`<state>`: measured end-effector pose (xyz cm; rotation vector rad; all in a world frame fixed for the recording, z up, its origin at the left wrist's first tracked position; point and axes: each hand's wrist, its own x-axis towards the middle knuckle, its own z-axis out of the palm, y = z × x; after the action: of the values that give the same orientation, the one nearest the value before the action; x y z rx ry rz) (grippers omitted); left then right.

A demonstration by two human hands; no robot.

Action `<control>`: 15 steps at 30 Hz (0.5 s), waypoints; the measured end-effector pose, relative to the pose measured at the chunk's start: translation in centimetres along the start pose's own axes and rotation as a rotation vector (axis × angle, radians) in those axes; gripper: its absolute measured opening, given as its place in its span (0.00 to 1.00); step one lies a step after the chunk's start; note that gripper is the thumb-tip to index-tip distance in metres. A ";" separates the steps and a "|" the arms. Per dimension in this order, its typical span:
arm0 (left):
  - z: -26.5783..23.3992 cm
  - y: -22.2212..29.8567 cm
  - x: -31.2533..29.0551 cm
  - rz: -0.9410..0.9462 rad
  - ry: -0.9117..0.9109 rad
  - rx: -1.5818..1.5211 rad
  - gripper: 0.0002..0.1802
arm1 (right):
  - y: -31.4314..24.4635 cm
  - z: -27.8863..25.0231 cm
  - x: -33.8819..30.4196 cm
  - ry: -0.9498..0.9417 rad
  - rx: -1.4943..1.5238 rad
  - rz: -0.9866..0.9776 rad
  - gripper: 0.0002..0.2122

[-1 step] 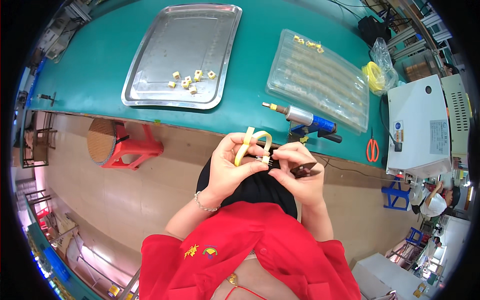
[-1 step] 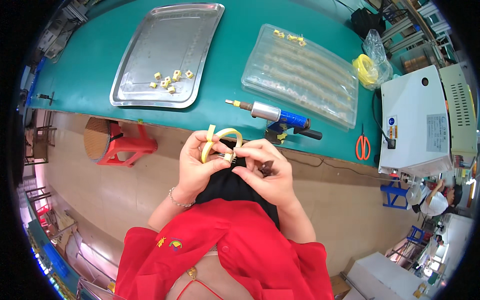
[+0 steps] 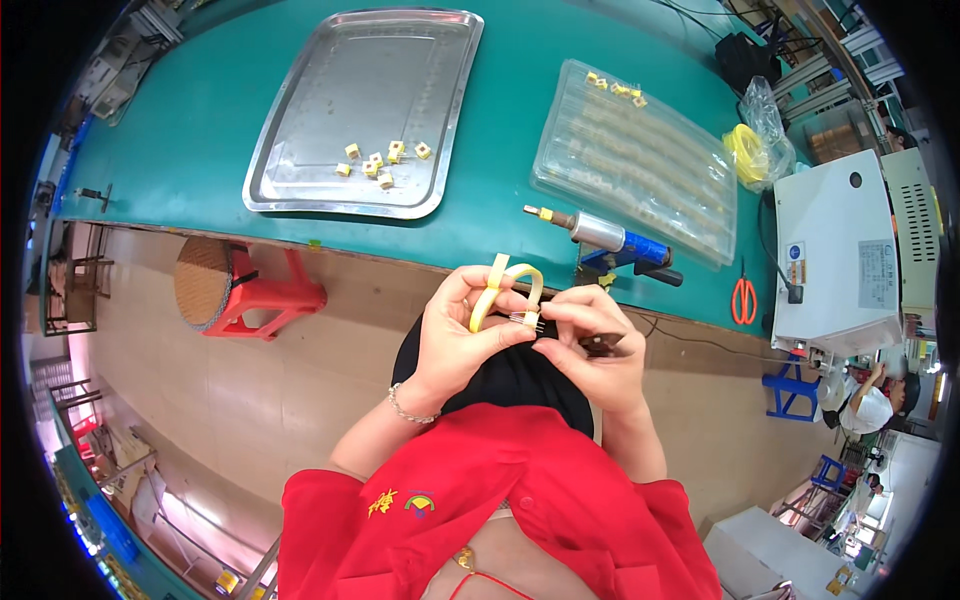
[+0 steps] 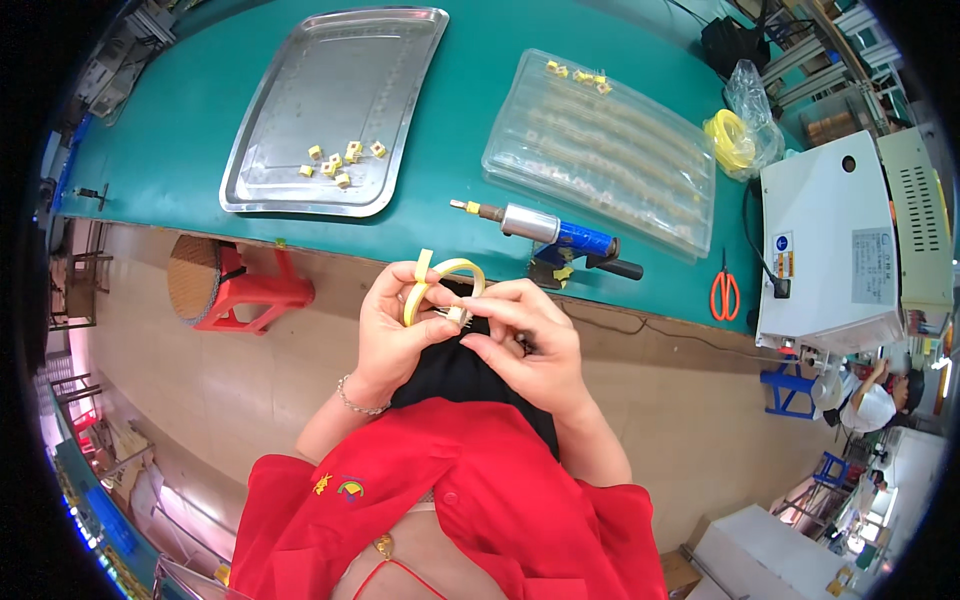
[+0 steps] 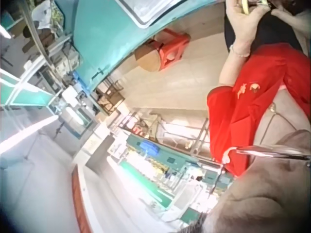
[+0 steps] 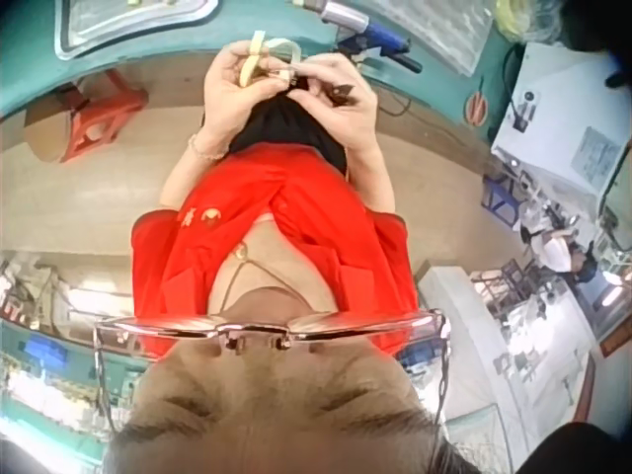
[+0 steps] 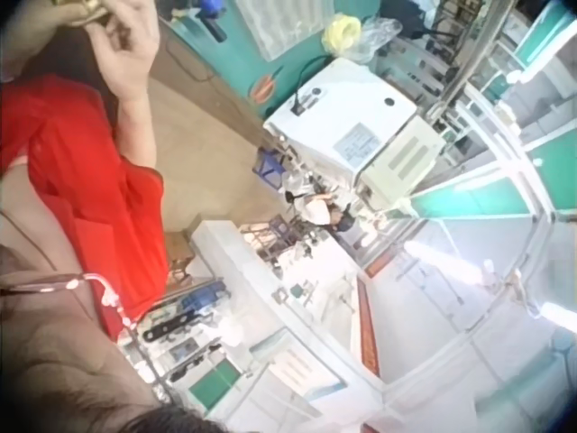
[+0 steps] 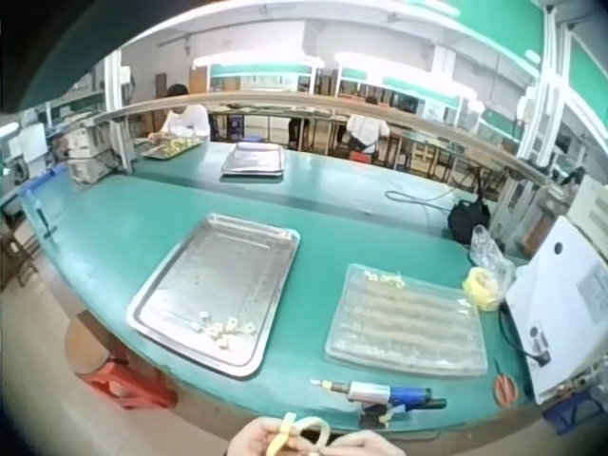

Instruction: The person wraps adhesive tape around electronic components by hand and using a manual winding tool, then cuts the tape with snips.

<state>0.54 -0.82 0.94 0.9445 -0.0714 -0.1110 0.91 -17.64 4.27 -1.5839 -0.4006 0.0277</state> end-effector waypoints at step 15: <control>-0.3 0.1 -0.5 0.286 -0.135 0.272 0.28 | 1.0 0.4 -0.2 -0.006 0.473 0.268 0.09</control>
<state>0.13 -0.47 0.81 1.1878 -0.3519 0.1031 0.88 -17.32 3.22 -1.1590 -0.1658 0.3114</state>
